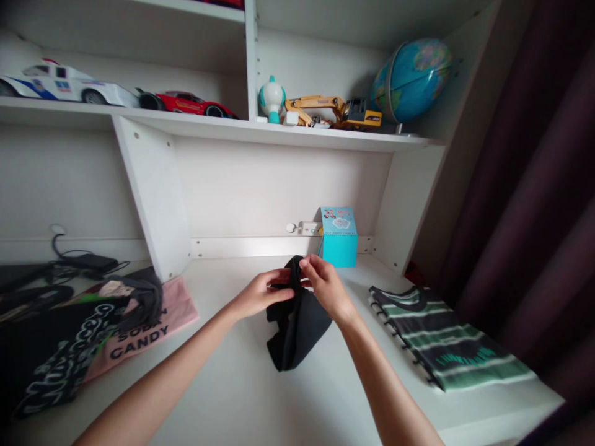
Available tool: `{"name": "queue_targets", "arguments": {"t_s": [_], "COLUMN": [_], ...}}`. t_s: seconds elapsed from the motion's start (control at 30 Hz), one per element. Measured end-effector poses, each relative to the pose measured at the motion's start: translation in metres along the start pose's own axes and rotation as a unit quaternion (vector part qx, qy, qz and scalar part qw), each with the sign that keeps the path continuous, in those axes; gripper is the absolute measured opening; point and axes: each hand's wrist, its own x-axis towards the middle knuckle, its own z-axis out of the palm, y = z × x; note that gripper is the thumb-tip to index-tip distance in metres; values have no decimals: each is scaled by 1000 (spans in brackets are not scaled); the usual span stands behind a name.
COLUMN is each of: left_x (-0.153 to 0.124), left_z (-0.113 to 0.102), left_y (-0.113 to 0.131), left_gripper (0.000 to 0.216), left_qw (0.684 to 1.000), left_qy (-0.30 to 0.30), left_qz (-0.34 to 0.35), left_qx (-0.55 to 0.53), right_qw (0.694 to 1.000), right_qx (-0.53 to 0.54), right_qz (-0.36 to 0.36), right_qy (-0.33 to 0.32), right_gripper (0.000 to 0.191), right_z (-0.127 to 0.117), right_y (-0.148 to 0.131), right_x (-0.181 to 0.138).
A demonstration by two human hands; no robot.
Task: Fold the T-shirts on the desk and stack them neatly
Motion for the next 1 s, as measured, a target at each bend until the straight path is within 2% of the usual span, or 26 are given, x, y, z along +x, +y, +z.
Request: {"name": "queue_targets", "arguments": {"t_s": [0.1,0.17,0.3,0.37,0.43,0.53,0.6,0.7,0.8,0.87,0.93,1.0], "left_x": [-15,-22,-28,-27,-26,-26,-27,-33,-48,-62,-80,-97], "left_z": [11,18,24,25,24,23,20,9,-15,-32,-46,-54], "left_y": [8,13,30,34,30,17,12,14,24,31,36,42], "left_gripper": [20,20,50,36,19,22,28,28,33,38,24,15], "left_qw": [999,998,988,980,973,972,972,983,992,981,959,938], "left_qy": [-12,16,71,87,113,144,156,138,-1,-62,-51,-21], "left_qz": [1,17,72,75,52,-6,-22,-47,-109,-138,-153,-142], "left_qx": [42,54,116,166,193,185,176,112,64,125,231,314], "right_qw": [988,974,973,975,985,998,986,950,922,916,912,914], "right_qx": [141,207,209,198,147,-32,-161,-307,-385,-399,-399,-396], "right_qz": [32,58,85,95,91,51,40,45,30,27,36,36], "right_qy": [52,73,47,26,-1,-5,27,34,8,41,91,81], "right_gripper": [39,42,42,41,41,54,54,37,32,33,41,52], "right_z": [1,4,9,11,16,31,44,50,26,-1,-28,-46], "right_y": [-14,-16,-14,-14,-12,-1,13,36,52,53,47,37], "right_x": [-1,-2,-6,-12,-22,-43,-57,-71,-73,-74,-77,-85]}}
